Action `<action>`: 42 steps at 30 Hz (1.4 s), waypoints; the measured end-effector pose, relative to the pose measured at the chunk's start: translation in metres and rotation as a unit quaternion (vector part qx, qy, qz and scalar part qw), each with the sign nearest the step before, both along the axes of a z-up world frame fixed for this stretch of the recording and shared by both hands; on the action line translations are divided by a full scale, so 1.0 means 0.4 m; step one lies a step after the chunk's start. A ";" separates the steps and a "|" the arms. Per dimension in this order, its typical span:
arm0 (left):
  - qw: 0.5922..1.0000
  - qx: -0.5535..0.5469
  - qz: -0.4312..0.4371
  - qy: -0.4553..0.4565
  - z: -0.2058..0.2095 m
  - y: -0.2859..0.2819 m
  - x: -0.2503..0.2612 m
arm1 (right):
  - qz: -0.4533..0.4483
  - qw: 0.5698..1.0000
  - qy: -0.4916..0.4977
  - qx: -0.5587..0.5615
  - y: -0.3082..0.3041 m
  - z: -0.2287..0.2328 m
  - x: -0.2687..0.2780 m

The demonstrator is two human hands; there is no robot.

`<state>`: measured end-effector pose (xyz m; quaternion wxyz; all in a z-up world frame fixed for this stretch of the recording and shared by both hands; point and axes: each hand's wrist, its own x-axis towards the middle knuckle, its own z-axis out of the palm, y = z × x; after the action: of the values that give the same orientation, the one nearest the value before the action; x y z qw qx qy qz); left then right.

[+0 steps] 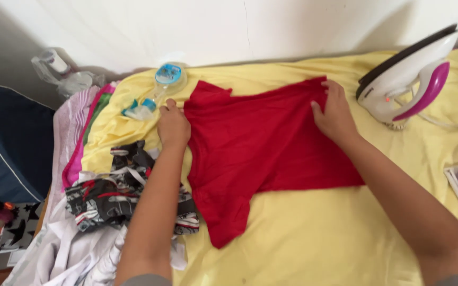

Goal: Ironing and folding several items of clothing on a makeshift ironing board.

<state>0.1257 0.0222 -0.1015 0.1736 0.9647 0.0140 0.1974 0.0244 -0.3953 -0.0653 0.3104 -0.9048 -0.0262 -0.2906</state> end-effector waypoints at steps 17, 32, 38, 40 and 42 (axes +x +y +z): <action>0.913 0.139 -0.317 0.215 0.243 -0.114 -0.710 | 0.023 0.793 0.300 0.529 -0.110 0.069 -0.492; 0.908 0.073 -0.264 0.318 0.191 -0.025 -0.635 | -0.098 0.938 0.331 0.022 -0.101 0.106 -0.550; 0.994 -0.019 -0.103 -0.009 0.107 -0.017 -0.534 | -0.067 0.967 0.245 0.034 -0.095 0.056 -0.552; 0.995 -0.055 -0.086 -0.001 0.115 -0.026 -0.526 | -0.059 0.970 0.232 0.033 -0.088 0.045 -0.554; 0.993 -0.091 -0.072 0.011 0.116 -0.031 -0.524 | -0.054 0.973 0.223 0.034 -0.083 0.027 -0.559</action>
<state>-0.0838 0.0099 -0.0551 0.2743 0.9455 -0.0356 0.1716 -0.1993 -0.4287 -0.0543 0.3226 -0.9358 0.1024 -0.0990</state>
